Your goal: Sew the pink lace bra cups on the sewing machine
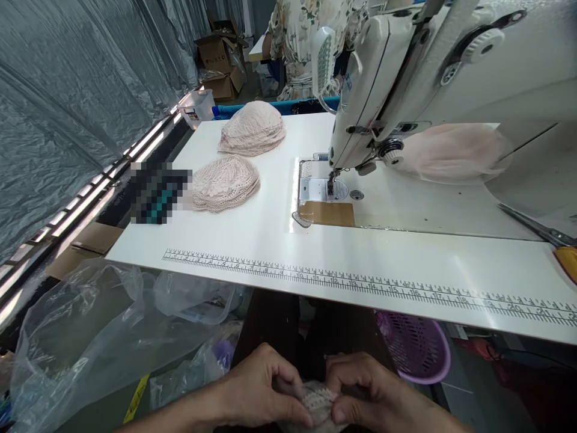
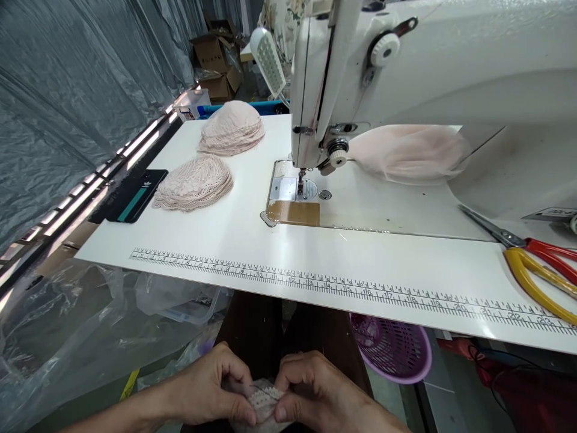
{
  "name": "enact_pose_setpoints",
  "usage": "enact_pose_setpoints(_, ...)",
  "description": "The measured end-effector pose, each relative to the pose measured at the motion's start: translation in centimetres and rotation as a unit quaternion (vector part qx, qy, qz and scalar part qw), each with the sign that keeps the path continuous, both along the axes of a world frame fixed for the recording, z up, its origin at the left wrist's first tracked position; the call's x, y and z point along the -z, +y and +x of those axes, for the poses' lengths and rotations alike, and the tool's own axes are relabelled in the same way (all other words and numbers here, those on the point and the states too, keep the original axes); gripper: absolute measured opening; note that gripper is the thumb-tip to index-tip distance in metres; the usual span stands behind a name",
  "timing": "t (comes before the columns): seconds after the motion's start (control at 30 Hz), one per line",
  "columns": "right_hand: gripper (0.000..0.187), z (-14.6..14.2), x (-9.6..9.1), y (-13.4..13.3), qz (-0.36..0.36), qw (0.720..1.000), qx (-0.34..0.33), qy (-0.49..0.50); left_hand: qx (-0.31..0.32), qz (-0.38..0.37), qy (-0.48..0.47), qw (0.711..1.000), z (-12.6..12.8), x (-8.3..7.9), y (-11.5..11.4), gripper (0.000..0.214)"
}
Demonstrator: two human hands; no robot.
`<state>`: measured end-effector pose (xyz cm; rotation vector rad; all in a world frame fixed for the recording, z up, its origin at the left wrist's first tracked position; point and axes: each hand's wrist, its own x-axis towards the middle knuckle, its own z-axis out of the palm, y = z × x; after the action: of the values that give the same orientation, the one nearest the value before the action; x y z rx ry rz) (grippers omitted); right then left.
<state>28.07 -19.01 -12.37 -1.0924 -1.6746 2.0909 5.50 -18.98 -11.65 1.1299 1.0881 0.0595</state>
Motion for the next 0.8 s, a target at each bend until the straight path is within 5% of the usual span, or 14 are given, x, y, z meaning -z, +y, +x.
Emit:
enact_pose_setpoints(0.53,0.013,-0.63,0.09,-0.29,0.043,0.998,-0.017,-0.050,0.017,0.033,0.069,0.997,0.24,-0.38,-0.32,0.024)
enact_pose_setpoints(0.8,0.031,-0.62,0.28,-0.07,0.064,0.998,-0.015,-0.014,0.014,0.040,0.040,0.998,0.24,-0.35,-0.49,0.024)
